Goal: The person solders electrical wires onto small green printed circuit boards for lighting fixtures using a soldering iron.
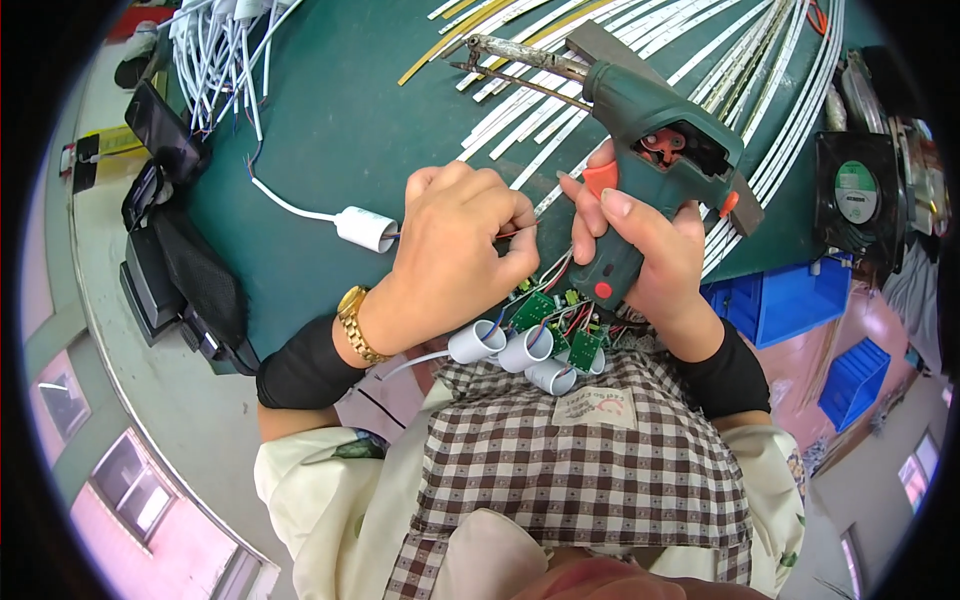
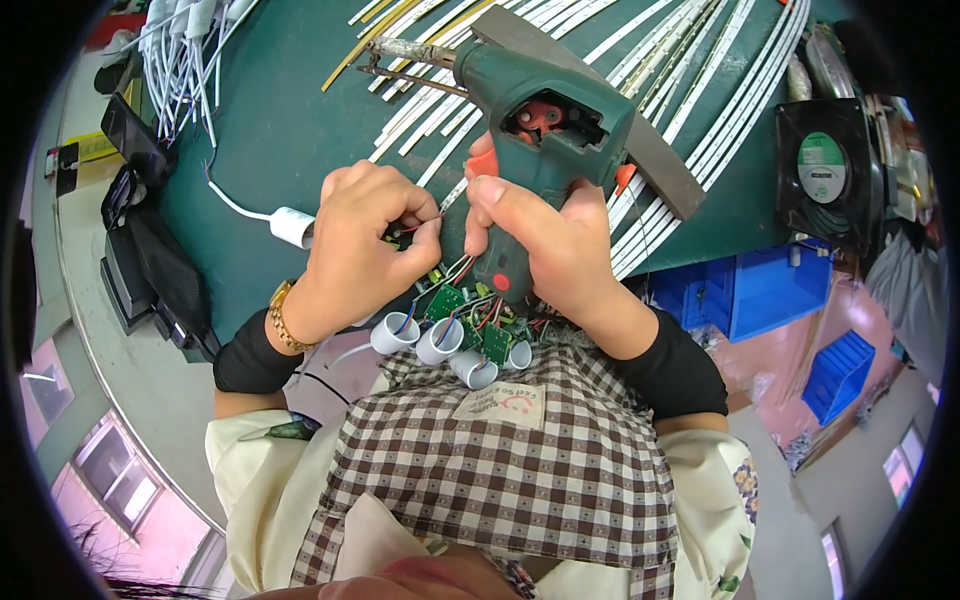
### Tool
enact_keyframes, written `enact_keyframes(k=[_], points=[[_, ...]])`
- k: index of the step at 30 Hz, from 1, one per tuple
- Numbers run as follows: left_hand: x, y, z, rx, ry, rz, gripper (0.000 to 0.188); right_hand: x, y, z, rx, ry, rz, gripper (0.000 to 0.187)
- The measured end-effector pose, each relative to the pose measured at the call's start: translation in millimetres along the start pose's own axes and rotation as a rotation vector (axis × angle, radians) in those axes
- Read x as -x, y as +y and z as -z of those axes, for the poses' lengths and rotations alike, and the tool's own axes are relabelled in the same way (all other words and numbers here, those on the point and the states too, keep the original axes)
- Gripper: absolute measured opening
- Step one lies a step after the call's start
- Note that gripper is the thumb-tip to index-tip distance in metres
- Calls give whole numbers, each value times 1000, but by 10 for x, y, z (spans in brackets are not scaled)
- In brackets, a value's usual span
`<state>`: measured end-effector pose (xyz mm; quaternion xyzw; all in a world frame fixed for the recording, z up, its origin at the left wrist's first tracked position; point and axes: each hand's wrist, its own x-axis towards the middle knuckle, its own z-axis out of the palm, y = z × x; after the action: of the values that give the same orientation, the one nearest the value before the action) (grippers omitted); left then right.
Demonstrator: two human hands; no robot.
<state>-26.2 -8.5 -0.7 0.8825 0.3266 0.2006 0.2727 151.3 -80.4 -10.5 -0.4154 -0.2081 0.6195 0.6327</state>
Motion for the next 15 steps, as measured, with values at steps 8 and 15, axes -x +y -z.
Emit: enact_keyframes(k=[8,15], points=[[-42,17,-50,-98,6,11,13,-7,7,16,16,-31,16,28],[-60,30,-85,-107,5,50,10,8,11,47,21,-59,124,30]])
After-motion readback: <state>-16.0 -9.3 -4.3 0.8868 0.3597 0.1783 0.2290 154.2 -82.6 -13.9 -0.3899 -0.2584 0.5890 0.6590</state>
